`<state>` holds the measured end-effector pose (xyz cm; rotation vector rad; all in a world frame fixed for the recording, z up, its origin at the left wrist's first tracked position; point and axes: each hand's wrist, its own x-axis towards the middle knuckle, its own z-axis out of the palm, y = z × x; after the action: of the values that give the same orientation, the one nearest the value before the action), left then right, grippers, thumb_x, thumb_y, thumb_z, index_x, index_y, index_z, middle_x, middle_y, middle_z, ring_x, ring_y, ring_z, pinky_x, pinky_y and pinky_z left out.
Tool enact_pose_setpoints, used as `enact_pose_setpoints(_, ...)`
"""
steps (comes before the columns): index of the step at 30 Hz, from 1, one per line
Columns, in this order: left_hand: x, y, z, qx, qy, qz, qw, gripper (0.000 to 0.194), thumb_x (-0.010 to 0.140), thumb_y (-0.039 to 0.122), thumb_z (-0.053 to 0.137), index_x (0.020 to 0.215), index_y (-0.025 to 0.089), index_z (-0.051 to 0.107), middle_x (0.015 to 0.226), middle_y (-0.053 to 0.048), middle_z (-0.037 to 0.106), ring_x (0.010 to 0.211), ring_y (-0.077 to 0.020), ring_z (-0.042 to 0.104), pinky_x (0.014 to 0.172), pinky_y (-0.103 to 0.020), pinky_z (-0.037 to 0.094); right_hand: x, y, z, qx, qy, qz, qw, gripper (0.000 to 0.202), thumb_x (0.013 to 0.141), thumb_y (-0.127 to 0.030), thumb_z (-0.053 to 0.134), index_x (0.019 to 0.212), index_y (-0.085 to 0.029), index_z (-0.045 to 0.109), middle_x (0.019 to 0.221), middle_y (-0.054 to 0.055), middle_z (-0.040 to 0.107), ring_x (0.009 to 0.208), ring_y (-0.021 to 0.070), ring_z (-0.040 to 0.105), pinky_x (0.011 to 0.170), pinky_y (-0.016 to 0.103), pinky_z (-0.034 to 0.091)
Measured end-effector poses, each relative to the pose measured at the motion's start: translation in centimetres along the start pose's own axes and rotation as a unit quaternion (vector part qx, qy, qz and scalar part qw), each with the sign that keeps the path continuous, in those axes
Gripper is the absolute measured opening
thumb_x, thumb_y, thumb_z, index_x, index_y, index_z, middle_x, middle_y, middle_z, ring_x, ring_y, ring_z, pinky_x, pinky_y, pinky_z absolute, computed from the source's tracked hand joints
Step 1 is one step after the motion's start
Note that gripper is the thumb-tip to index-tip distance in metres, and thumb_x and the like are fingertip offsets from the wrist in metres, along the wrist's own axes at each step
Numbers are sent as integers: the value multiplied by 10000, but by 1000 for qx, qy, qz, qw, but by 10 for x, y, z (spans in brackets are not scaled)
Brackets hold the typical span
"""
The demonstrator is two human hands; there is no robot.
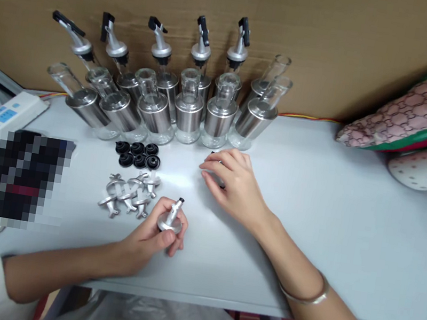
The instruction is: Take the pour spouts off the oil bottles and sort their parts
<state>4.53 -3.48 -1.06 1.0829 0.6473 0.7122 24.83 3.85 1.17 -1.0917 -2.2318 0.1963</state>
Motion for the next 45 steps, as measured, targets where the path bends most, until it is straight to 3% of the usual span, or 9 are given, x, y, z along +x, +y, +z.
enact_pose_setpoints(2,1,0,0,-4,-3,2,1000,466,853,642,520,959,209,383,820,29,470,589,-68,449,666,-286,435,2,-10,-5,87,6,-20,996,129,906,-137,548,972,-174,652,939,92,676,897,225,573,815,413,456)
enact_pose_setpoints(5,1,-1,-1,2,-10,-1,1000,523,842,693,478,999,202,392,791,32,466,576,-71,453,677,-300,447,3,-25,-9,196,-45,-41,979,148,911,-119,535,983,-174,652,924,82,666,887,198,571,788,364,479)
enact_pose_setpoints(10,1,-3,-1,-5,5,5,1000,509,868,691,422,1001,202,381,817,28,466,565,-55,466,722,-320,466,1,-33,-7,249,-39,-64,966,188,906,-82,501,1028,-150,626,896,77,683,841,186,582,779,362,473)
enact_pose_setpoints(16,2,1,-1,-27,8,3,1000,507,874,690,406,990,197,389,812,28,466,557,-56,468,729,-322,466,0,-31,-6,216,-55,-73,972,139,935,-104,484,998,-133,605,847,78,664,812,178,566,765,344,460)
enact_pose_setpoints(24,3,3,0,-31,19,-4,999,457,903,642,416,981,191,418,786,36,480,556,-58,460,687,-286,424,-1,-25,0,46,-84,-118,988,259,1016,-200,317,932,-174,560,782,54,602,725,172,500,670,311,392)
enact_pose_setpoints(37,1,8,0,37,27,13,999,444,944,615,318,931,186,431,809,12,485,589,-87,471,654,-276,390,0,-30,-3,79,-118,-112,983,215,997,-189,315,886,-188,500,744,36,549,710,185,451,680,314,366)
enact_pose_setpoints(45,4,1,-3,-34,33,4,999,486,929,645,321,943,178,457,740,18,522,573,-96,475,644,-264,384,1,-29,-4,49,-98,-128,986,232,996,-179,318,852,-188,499,749,48,565,736,194,439,691,331,360)
